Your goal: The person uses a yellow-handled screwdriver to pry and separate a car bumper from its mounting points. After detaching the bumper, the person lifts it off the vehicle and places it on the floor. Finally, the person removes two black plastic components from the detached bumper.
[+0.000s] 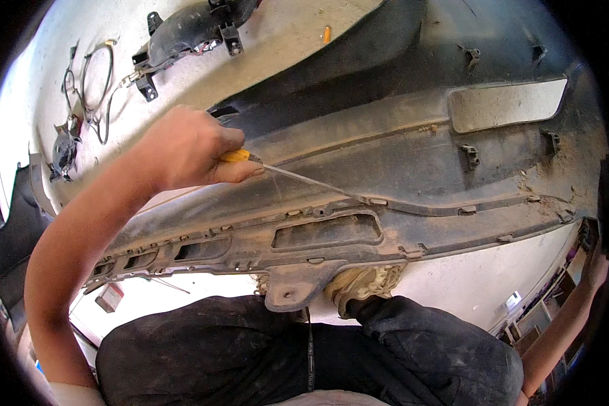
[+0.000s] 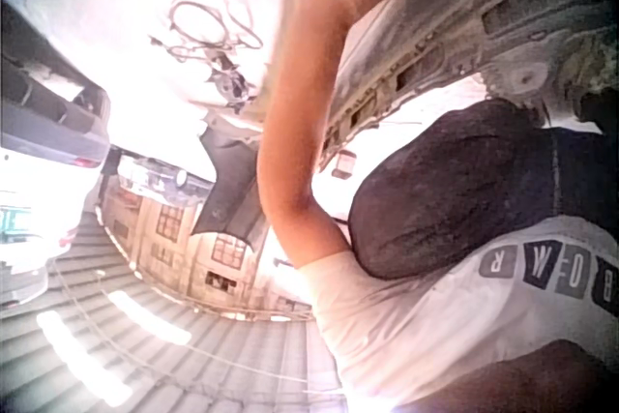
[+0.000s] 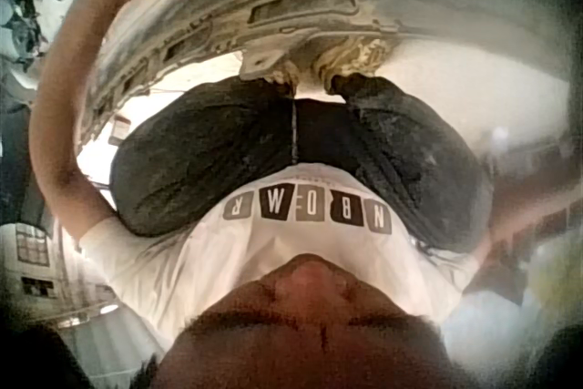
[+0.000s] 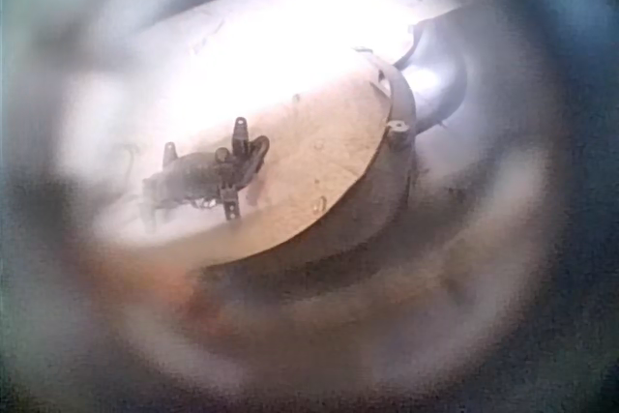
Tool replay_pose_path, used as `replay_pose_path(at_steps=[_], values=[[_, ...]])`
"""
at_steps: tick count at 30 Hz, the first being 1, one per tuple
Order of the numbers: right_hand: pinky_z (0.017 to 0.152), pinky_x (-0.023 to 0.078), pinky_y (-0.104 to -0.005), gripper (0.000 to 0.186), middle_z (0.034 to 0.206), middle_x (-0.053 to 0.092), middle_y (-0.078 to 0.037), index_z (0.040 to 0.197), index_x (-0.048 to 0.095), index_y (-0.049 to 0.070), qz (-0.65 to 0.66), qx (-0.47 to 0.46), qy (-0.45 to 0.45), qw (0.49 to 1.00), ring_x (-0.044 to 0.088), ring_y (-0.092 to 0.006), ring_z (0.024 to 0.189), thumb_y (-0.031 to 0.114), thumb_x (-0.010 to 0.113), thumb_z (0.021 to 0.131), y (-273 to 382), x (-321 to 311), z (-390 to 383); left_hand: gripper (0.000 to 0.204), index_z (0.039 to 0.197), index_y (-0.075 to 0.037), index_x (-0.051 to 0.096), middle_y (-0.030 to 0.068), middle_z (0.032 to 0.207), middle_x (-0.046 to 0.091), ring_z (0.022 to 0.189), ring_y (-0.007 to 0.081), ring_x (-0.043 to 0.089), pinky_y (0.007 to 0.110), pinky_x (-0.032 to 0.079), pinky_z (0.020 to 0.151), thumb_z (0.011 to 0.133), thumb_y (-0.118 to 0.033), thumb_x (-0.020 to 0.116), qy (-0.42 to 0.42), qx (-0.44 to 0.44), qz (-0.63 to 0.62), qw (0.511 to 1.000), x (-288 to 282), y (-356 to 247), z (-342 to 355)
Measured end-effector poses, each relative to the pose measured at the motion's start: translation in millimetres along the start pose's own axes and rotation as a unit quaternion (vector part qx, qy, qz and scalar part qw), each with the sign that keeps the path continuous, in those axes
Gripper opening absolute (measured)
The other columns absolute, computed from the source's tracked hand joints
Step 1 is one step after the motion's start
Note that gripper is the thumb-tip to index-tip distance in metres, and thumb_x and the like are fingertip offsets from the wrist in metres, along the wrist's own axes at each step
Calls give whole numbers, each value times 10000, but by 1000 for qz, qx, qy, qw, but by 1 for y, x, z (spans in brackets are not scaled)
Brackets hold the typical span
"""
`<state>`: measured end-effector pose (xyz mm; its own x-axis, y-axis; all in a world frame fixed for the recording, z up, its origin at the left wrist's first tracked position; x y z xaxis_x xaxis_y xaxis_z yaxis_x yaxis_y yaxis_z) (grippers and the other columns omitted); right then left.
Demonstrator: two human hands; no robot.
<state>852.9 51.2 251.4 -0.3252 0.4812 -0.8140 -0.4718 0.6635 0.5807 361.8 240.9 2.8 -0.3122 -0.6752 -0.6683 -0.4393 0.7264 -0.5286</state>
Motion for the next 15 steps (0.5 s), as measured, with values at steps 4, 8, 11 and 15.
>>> replay_pose_path(at_steps=[4, 8, 11, 15], values=[[747, 516, -357, 340, 994, 584, -210, 999, 528, -208, 1, 1, -5, 1000, 593, -251, 847, 74, 552, 809, -3, -4, -1, 433, 640, -51, 577, 121, 506, 500, 463, 286, 536, 403, 422, 481, 860, -420, 631, -25, 1, -16, 1000, 1, -2, -7], [746, 516, -359, 343, 991, 584, -213, 994, 527, -211, -3, 2, -8, 1000, 593, -252, 843, 76, 551, 810, -4, -6, 0, 538, 760, -3, 681, 143, 567, 591, 525, 273, 594, 403, 484, 556, 893, -507, 549, 99, -72, -89, 989, 16, 0, -12], [746, 516, -360, 345, 988, 584, -215, 991, 526, -214, -4, 4, -12, 1000, 593, -253, 841, 78, 551, 810, -7, -9, 0, 584, 824, 33, 694, 179, 615, 613, 566, 258, 612, 403, 495, 590, 903, -522, 528, 185, -146, -195, 952, 29, -2, -22], [745, 516, -362, 347, 984, 584, -218, 986, 525, -218, -1, 6, -14, 1000, 593, -255, 838, 81, 550, 811, -10, -8, 0, 631, 849, 58, 688, 199, 650, 611, 607, 233, 612, 404, 495, 613, 914, -540, 499, 255, -203, -281, 903, 51, -19, -34]])
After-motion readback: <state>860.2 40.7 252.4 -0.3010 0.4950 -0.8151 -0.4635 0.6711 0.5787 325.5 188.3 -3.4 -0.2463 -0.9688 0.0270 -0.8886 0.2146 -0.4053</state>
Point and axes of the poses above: each hand's wrist, its own z-axis towards the middle knuckle, its own x-axis out of the palm, y = z × x, the point moved 9 cm from there along z, towards the middle knuckle
